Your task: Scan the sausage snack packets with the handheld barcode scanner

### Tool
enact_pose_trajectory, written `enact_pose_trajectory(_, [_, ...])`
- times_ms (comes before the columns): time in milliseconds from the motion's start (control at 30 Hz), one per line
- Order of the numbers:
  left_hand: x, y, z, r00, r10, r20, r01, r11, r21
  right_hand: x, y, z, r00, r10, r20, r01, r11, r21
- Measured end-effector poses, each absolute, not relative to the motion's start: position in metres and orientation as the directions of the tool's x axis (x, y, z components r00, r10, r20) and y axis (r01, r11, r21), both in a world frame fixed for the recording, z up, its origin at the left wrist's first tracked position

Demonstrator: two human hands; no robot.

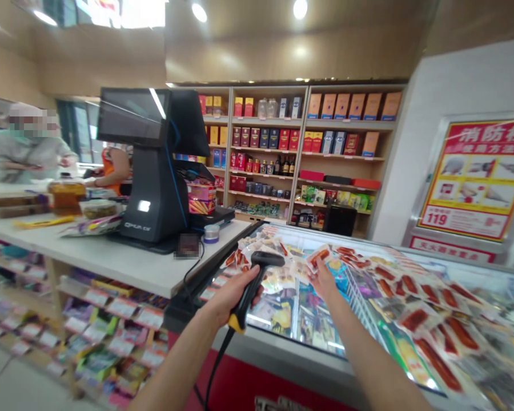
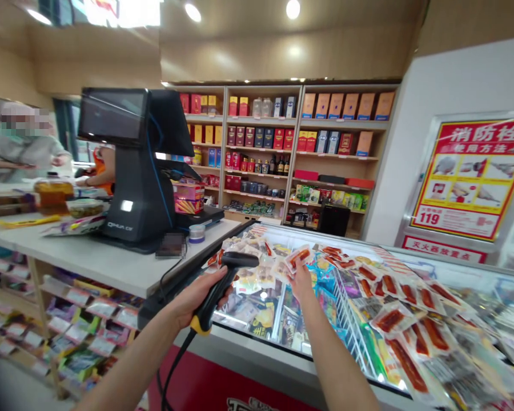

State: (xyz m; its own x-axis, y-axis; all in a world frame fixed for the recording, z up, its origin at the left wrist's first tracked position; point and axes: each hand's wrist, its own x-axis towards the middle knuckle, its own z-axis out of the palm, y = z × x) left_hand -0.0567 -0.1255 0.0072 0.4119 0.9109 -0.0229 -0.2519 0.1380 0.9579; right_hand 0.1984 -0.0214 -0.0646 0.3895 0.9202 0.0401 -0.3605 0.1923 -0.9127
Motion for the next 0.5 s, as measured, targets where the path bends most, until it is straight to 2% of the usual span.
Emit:
enact_pose_trajectory(167, [-0.051,-0.121,0.008,0.432,0.901,-0.023,-0.227,0.133,0.965,0.211,-0.018,-0.067,0.403,0.914,0.052,-0.289,0.181,-0.940])
enact_pose_trajectory(500, [-0.042,-0.120,0.010,0.479,0.877,-0.042,-0.201,0.156,0.967,0.218,-0.017,-0.046,0.339,0.941,0.016,-0.332,0.135,-0.934])
